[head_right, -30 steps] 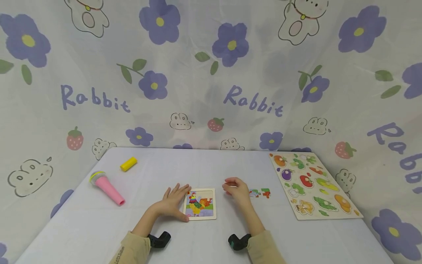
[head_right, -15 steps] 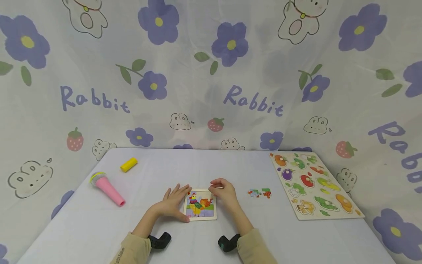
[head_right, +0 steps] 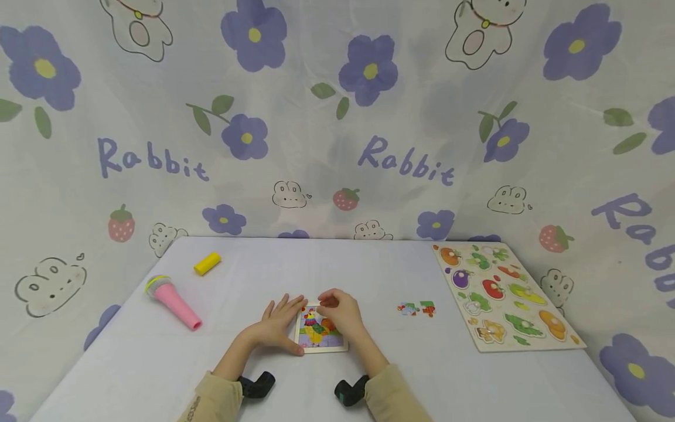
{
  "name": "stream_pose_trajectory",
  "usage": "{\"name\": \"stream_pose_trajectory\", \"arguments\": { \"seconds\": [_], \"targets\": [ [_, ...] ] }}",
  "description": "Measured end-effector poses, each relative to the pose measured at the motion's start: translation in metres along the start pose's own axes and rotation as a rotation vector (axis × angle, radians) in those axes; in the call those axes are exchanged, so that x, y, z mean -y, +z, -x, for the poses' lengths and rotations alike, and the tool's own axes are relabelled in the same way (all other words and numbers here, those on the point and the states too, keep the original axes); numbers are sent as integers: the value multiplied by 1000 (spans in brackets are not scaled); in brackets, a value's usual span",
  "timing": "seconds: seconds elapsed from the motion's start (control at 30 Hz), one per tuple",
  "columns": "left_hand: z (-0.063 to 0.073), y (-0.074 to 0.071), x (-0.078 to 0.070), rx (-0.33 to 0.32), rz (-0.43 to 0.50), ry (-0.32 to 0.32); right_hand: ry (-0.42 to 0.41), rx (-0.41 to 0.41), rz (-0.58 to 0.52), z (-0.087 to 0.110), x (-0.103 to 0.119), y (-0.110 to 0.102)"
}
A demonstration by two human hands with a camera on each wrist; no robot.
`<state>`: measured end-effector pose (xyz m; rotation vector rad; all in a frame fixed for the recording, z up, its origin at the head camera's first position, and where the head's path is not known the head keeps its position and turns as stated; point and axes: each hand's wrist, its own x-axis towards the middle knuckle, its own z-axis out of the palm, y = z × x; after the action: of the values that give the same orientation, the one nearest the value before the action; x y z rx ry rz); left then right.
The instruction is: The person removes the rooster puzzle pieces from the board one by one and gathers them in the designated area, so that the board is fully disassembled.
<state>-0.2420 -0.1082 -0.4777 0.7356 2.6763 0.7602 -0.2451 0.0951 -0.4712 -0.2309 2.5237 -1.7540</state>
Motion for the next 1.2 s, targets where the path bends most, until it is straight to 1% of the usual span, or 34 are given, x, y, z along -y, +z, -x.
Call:
{"name": "stream_pose_trajectory", "arguments": {
  "seconds": [0.2,0.3,0.43,0.53,0.7,0.77,0.83,1.1,1.2],
  "targets": [
    [0,0,1,1,0,-6,-45,9,175,-1,1,8],
    [1,0,1,-2,1,-6,-68,9,303,-1,1,12],
    [1,0,0,-2,3,-2,-74,-9,474,1,2,17],
    [2,-1,-2,-1,2,5,-62,-28,553,2,4,21],
    [2,0,-5,-3,7,14,-72,-60,668,6,6,23],
    [2,0,-5,-1,5,11,-81,-61,690,6,6,23],
    [2,0,-5,-2,0,8,-89,-57,686,6,6,23],
    [1,0,-4,-9,0,5,-102,-51,603,5,6,21],
    [0,0,-3,-14,1,3,-102,-56,588,4,6,22]
  ]
}}
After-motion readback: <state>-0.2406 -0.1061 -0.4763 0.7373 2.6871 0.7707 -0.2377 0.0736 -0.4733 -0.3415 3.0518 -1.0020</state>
